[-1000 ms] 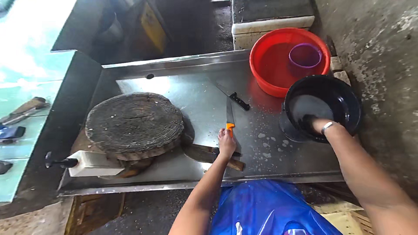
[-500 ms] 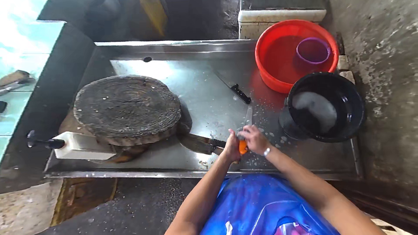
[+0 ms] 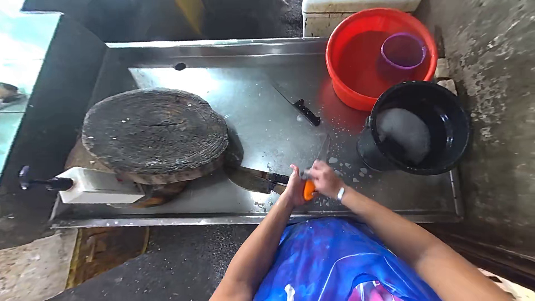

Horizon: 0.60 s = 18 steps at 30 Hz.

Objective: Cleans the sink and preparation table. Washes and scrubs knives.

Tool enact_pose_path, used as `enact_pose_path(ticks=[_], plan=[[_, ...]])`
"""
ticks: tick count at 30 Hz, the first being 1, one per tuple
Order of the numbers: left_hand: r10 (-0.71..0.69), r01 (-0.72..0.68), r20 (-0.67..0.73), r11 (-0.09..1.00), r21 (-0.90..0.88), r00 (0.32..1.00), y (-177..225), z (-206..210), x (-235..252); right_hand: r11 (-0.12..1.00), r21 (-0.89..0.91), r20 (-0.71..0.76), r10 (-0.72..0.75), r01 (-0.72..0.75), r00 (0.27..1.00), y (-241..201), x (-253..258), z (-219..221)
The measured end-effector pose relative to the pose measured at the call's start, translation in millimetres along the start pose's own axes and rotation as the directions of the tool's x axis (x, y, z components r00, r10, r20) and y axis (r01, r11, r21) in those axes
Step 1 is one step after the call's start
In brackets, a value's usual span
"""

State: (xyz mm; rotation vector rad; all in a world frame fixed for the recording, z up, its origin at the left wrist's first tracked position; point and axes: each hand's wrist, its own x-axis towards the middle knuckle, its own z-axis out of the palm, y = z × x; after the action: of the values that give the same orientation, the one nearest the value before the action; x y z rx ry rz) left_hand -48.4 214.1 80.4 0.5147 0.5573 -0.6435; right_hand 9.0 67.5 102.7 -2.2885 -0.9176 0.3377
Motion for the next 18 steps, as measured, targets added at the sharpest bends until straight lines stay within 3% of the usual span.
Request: enact_pose_path(ticks=[1, 3, 5, 7, 10, 14, 18], plan=[[-0.007, 0.007, 0.064, 1.0, 0.003, 0.998, -2.5, -1.5, 5.1, 0.996, -0.023, -0.058, 0.081, -0.082, 0.995, 11.8, 7.8, 1.1], [0.004, -0.004, 0.033, 1.0, -0.004, 0.999, -6.7, 2.2, 5.7, 0.986, -0.017, -0.118, 0.163, -0.166, 0.98, 3.8, 0.3, 6.3], [0.011, -0.013, -0.035, 0.998, -0.06, 0.999, -3.4, 3.3, -1.0, 0.998, 0.025, -0.057, 0.058, -0.057, 0.997, -18.2, -22.7, 10.0], [0.004, -0.005, -0.015, 0.998, -0.064, 1.0, -4.9, 1.0, -1.3, 0.999, 0.035, -0.043, 0.001, 0.0, 0.999, -10.9, -25.7, 6.9], [0.005, -0.004, 0.043, 1.0, -0.027, 0.999, -12.3, -0.3, 4.7, 0.991, 0.02, -0.109, 0.132, -0.131, 0.985, 8.3, -11.7, 6.2], [0.007, -0.012, -0.076, 0.997, -0.076, 0.997, -9.0, 7.4, -0.9, 0.999, 0.025, -0.024, 0.024, -0.023, 0.999, -16.1, -28.7, 3.9], [-0.004, -0.002, -0.1, 0.998, -0.066, 0.995, -17.0, 13.5, 4.5, 0.989, 0.023, -0.114, 0.148, -0.146, 0.982, 4.7, -14.9, 2.3]])
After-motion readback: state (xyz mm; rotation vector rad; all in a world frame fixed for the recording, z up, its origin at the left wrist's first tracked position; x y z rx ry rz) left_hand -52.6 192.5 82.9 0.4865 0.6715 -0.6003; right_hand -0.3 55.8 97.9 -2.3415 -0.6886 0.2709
